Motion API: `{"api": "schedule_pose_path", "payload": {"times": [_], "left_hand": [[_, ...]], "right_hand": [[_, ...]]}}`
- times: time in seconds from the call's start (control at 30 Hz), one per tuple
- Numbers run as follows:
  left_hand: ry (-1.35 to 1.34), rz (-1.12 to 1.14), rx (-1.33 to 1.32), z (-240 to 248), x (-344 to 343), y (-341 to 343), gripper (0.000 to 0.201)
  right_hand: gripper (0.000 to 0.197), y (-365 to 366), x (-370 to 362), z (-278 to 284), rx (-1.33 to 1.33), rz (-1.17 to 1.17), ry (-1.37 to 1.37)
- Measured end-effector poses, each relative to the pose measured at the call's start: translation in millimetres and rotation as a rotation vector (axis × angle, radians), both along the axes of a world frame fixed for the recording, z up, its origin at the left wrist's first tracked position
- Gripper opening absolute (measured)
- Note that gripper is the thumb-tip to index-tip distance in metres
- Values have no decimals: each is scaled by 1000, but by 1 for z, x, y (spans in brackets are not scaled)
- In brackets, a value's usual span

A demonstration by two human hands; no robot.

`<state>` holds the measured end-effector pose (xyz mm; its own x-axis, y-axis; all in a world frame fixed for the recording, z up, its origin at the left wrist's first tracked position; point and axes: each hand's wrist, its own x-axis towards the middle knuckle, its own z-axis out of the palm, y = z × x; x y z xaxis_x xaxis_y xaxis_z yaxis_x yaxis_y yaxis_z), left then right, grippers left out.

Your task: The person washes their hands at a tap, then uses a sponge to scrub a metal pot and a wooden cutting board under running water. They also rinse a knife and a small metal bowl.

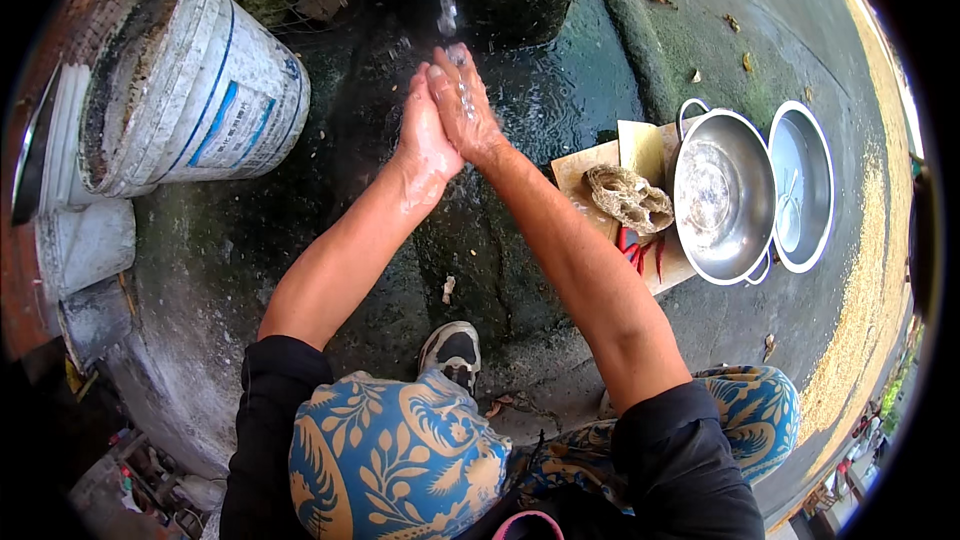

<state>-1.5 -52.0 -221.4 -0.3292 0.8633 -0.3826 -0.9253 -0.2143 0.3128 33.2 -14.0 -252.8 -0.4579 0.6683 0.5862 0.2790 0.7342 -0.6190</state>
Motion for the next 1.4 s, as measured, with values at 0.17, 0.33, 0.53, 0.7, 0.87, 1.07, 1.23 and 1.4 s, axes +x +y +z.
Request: {"api": "schedule_pose_path", "payload": {"times": [0.17, 0.33, 0.53, 0.7, 0.87, 1.07, 1.23, 1.4], "left_hand": [[455, -14, -448, 9, -4, -4, 55], [378, -337, 7, 14, -33, -6, 54], [378, -571, -317, 12, -20, -3, 38], [374, -273, -429, -7, -1, -3, 31], [457, -107, -517, -21, -9, -5, 36], [212, -19, -380, 9, 22, 3, 49], [364, -211, -220, 23, -20, -15, 52], [406, -548, -90, 8, -6, -6, 36]], "right_hand": [[52, -31, 24, 36, -1091, 275, 142], [28, -31, 26, 58, -1647, 287, 676], [17, -24, 36, 35, -1954, 312, 956], [18, -25, 34, 26, -1313, 75, 511], [32, -31, 27, 44, -942, 33, 219], [50, -6, 34, 9, -631, 119, -168], [42, -56, 43, 57, -912, 287, 56], [25, -32, 50, 45, -1230, 130, 386]]}}
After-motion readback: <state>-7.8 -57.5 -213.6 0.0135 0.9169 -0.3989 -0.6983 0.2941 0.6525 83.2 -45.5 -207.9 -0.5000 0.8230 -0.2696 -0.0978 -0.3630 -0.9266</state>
